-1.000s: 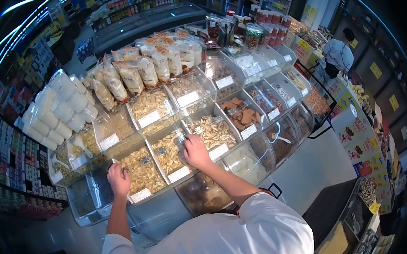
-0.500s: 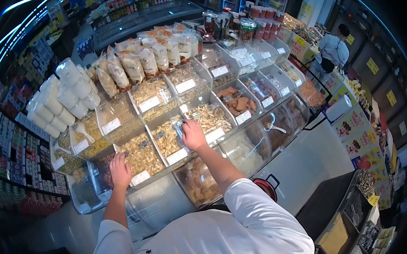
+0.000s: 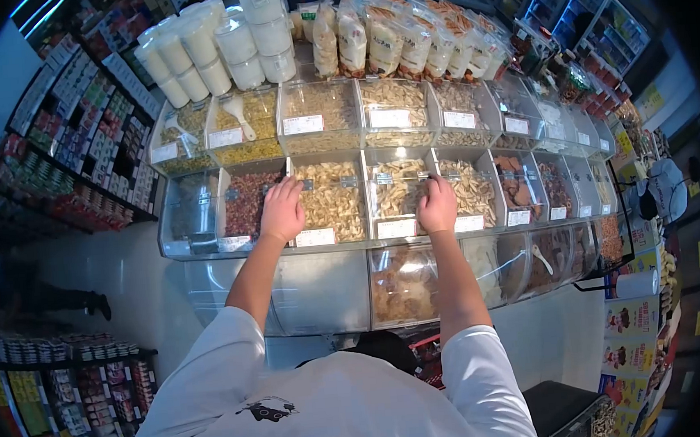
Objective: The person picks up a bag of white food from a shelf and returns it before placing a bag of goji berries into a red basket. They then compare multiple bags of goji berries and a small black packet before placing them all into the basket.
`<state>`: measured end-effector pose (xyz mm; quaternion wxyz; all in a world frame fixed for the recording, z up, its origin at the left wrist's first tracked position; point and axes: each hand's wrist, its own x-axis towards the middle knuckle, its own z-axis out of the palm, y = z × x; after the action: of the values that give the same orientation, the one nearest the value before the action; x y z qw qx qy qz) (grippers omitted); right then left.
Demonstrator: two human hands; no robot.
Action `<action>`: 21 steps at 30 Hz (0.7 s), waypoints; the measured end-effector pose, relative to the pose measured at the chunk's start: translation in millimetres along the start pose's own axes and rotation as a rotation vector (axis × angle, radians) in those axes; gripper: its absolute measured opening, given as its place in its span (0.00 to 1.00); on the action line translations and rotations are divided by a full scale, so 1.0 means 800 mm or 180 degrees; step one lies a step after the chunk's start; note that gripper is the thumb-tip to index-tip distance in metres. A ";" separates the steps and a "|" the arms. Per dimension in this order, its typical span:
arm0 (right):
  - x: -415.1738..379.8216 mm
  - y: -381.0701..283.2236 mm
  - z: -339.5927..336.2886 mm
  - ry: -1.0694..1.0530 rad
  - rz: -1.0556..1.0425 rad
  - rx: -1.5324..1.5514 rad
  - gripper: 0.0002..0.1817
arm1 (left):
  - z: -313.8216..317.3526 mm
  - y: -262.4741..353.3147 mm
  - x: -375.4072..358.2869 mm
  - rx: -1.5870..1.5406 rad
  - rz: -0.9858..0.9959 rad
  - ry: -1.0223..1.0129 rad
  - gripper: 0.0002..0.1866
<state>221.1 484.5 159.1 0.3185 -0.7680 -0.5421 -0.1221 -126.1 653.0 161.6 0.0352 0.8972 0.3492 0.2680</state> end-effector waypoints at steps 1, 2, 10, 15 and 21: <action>-0.001 0.000 0.000 -0.0018 0.0020 -0.0043 0.17 | -0.001 0.000 -0.001 -0.0006 -0.0005 -0.0028 0.25; 0.000 -0.003 0.003 -0.0029 0.0027 -0.0064 0.17 | -0.003 -0.001 -0.003 0.0011 -0.0019 -0.0046 0.25; 0.001 -0.003 0.006 0.0050 -0.0002 0.0018 0.17 | -0.002 -0.005 -0.006 -0.0096 -0.0023 0.0003 0.24; -0.001 -0.009 0.001 0.0025 0.0053 -0.0059 0.17 | -0.005 -0.001 -0.005 -0.0127 -0.0072 -0.0053 0.24; -0.002 -0.008 0.000 0.0006 0.0018 -0.0119 0.18 | -0.006 0.001 -0.003 -0.0152 -0.0068 -0.0166 0.24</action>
<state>214.7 484.3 160.6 0.3050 -0.7752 -0.5372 -0.1319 -129.1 650.3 165.0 0.0685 0.8990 0.3512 0.2524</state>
